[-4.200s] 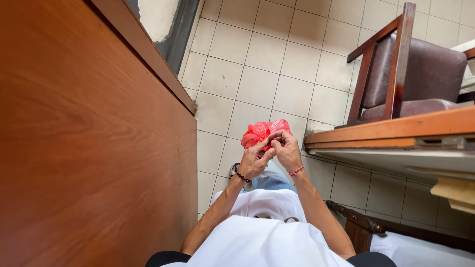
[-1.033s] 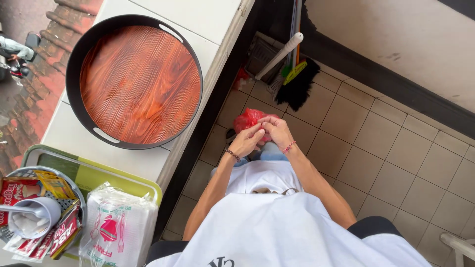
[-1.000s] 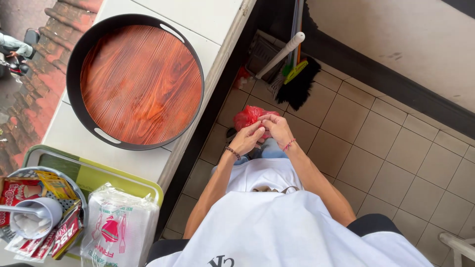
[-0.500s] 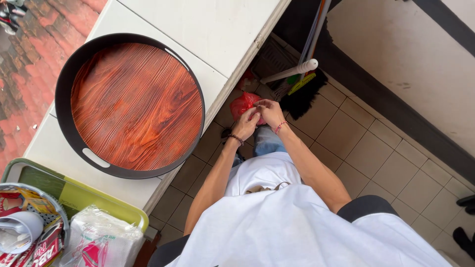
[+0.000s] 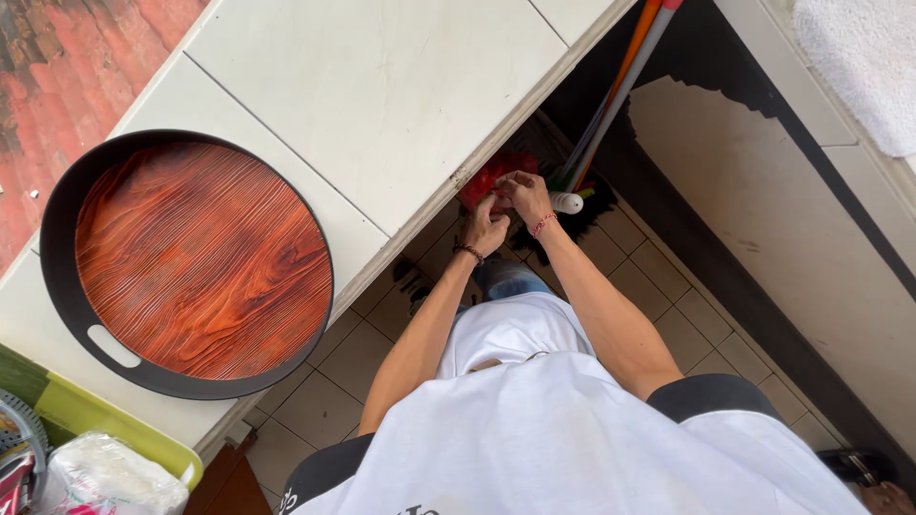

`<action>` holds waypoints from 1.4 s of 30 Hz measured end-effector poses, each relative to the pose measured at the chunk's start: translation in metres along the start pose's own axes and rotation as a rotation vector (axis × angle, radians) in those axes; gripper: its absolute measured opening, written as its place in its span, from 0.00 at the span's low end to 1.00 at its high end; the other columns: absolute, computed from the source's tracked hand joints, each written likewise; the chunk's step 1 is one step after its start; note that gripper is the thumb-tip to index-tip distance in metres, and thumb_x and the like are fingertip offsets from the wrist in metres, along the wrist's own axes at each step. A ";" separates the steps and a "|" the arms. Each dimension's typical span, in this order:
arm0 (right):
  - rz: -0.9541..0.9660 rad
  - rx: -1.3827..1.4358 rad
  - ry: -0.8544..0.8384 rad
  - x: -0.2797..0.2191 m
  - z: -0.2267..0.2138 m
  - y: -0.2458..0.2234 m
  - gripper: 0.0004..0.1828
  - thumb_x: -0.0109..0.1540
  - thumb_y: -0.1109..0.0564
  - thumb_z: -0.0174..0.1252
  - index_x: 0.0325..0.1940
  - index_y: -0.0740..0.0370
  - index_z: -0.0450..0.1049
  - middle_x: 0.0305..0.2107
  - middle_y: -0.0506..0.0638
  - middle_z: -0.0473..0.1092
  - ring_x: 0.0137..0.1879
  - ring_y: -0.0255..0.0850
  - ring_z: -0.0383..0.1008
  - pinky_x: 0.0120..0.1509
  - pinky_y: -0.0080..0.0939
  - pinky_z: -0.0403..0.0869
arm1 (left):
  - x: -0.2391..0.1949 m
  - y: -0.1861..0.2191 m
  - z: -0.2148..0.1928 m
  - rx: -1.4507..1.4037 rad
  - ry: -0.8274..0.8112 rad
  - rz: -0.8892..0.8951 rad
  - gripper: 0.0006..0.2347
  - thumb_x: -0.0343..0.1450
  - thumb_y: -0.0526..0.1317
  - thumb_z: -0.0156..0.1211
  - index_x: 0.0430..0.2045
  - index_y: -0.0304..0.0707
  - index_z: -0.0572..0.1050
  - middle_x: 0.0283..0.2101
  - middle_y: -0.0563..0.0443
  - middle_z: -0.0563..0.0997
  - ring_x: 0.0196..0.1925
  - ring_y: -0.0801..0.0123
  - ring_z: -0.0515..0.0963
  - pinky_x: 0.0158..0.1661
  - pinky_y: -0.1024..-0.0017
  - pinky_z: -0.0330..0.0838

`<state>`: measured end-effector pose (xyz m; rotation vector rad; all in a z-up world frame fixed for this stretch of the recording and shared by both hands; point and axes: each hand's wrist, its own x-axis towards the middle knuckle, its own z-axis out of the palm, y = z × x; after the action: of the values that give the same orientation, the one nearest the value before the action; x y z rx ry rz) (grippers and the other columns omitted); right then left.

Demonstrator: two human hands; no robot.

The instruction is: Collecting trash and preparing a beverage tray with a pitcher and glasses in a hotel room.

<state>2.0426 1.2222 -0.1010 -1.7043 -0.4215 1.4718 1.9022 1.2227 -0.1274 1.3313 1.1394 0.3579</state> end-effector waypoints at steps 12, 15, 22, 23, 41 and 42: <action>-0.190 -0.516 0.308 0.050 -0.064 -0.043 0.12 0.63 0.60 0.55 0.46 0.63 0.82 0.41 0.57 0.80 0.45 0.45 0.80 0.49 0.43 0.77 | 0.079 0.011 0.062 -0.149 -0.022 0.118 0.19 0.69 0.37 0.55 0.55 0.29 0.73 0.53 0.38 0.81 0.53 0.56 0.81 0.53 0.64 0.73; -0.279 -0.518 0.284 0.042 -0.064 -0.049 0.12 0.63 0.62 0.55 0.46 0.64 0.81 0.41 0.56 0.79 0.45 0.44 0.80 0.50 0.42 0.76 | 0.066 0.010 0.058 -0.209 -0.031 -0.035 0.21 0.68 0.39 0.55 0.57 0.32 0.71 0.55 0.40 0.79 0.49 0.59 0.82 0.51 0.67 0.74; -0.350 -0.212 -0.008 -0.017 -0.018 -0.033 0.12 0.63 0.69 0.47 0.43 0.71 0.77 0.35 0.53 0.78 0.42 0.35 0.79 0.46 0.34 0.78 | 0.028 -0.021 0.043 -0.416 0.068 -0.113 0.11 0.70 0.36 0.54 0.42 0.26 0.76 0.33 0.44 0.80 0.31 0.69 0.76 0.33 0.70 0.71; -0.277 -0.249 -0.042 -0.029 -0.009 -0.036 0.11 0.64 0.68 0.48 0.43 0.71 0.77 0.33 0.53 0.78 0.37 0.36 0.77 0.41 0.35 0.76 | 0.022 -0.025 0.037 -0.366 0.082 -0.118 0.09 0.71 0.36 0.54 0.36 0.26 0.78 0.28 0.47 0.79 0.28 0.71 0.75 0.30 0.70 0.70; -0.471 -0.713 -0.629 -0.050 0.079 0.014 0.10 0.60 0.67 0.53 0.43 0.67 0.77 0.33 0.53 0.79 0.41 0.38 0.82 0.47 0.36 0.78 | -0.084 -0.073 -0.056 -0.145 0.480 -0.173 0.11 0.73 0.44 0.59 0.37 0.34 0.79 0.33 0.45 0.85 0.34 0.64 0.84 0.37 0.69 0.76; -0.455 -0.745 -0.651 -0.055 0.086 0.018 0.10 0.60 0.67 0.54 0.44 0.67 0.77 0.33 0.54 0.79 0.41 0.39 0.83 0.47 0.36 0.79 | -0.091 -0.081 -0.058 -0.080 0.515 -0.160 0.11 0.72 0.45 0.60 0.38 0.36 0.80 0.36 0.44 0.86 0.38 0.62 0.85 0.39 0.67 0.77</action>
<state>1.9436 1.2029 -0.0764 -1.4308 -1.7591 1.5813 1.7834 1.1632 -0.1491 1.0949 1.6295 0.6451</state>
